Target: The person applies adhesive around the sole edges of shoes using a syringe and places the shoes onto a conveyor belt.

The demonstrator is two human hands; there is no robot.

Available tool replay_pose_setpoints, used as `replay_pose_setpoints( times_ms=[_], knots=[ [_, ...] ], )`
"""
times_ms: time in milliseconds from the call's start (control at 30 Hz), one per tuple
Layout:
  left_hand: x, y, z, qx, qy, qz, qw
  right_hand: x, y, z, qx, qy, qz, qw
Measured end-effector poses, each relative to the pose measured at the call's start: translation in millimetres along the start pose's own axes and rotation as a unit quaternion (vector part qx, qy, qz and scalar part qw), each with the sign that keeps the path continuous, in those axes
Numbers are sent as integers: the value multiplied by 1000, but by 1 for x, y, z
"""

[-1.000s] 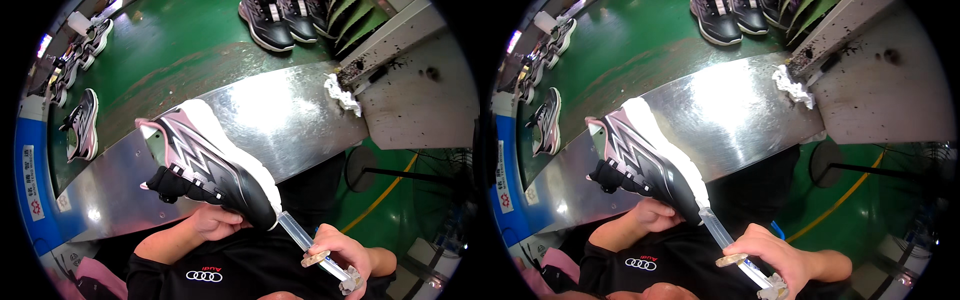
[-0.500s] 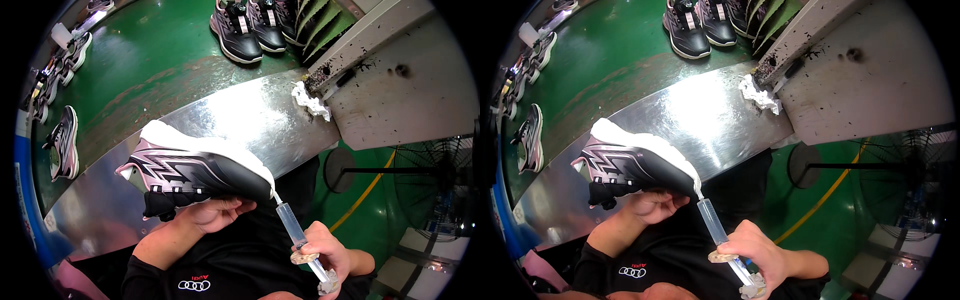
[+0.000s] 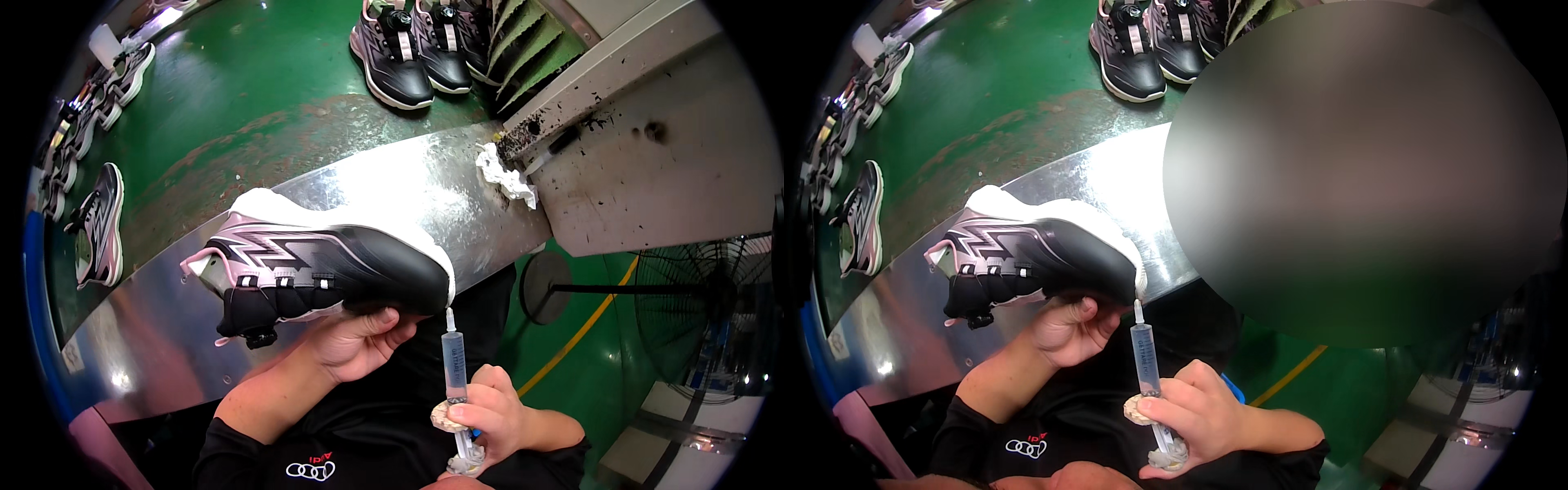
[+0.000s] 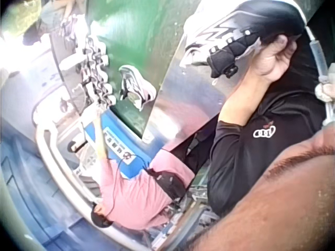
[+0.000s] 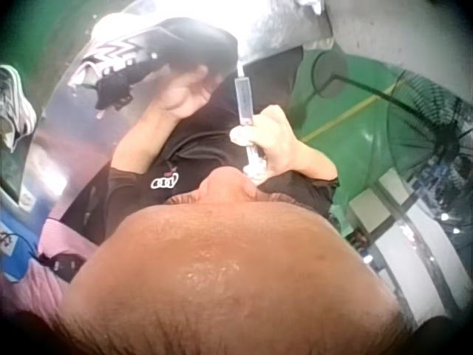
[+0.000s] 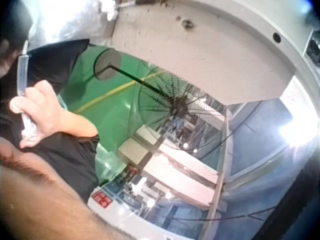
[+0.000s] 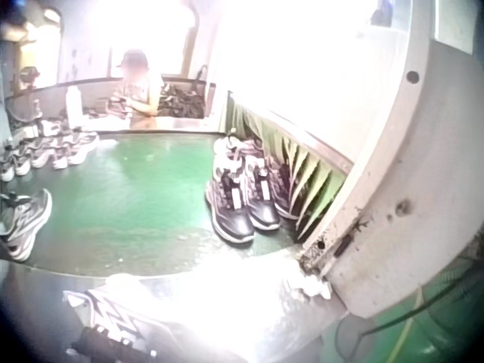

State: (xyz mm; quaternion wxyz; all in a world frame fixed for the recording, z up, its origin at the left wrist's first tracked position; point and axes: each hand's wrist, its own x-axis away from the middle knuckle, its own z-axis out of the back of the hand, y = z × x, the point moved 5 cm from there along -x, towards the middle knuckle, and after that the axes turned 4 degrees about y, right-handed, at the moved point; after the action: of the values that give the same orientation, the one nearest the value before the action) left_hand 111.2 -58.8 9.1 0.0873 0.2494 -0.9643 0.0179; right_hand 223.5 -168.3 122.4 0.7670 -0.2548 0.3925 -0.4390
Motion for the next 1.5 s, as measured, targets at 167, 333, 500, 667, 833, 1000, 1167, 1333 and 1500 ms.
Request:
replay_pose_setpoints(
  times_ms=[167,333,500,667,833,1000,1167,1333,1500],
  knots=[
    [2,0,-3,10,-12,-4,1000,1,1,-10,55,48,34,997],
    [2,-1,-5,-54,22,-4,998,4,2,-16,102,48,53,992],
    [2,-1,-7,-55,21,-11,998,6,4,-22,126,49,70,988],
    [3,2,-13,-2,-9,-9,1000,6,4,-25,137,61,68,986],
    [7,3,-9,-8,1,-13,1000,9,3,-24,127,68,78,987],
    [25,2,-2,-47,-11,10,999,17,7,-13,137,193,165,957],
    [108,4,24,-45,140,-35,988,-22,66,-6,215,116,119,962],
    [164,40,11,-182,248,-158,938,-50,120,-11,205,138,63,967],
    [95,88,-11,-281,199,-195,918,-52,131,-12,197,145,24,969]
  ],
)
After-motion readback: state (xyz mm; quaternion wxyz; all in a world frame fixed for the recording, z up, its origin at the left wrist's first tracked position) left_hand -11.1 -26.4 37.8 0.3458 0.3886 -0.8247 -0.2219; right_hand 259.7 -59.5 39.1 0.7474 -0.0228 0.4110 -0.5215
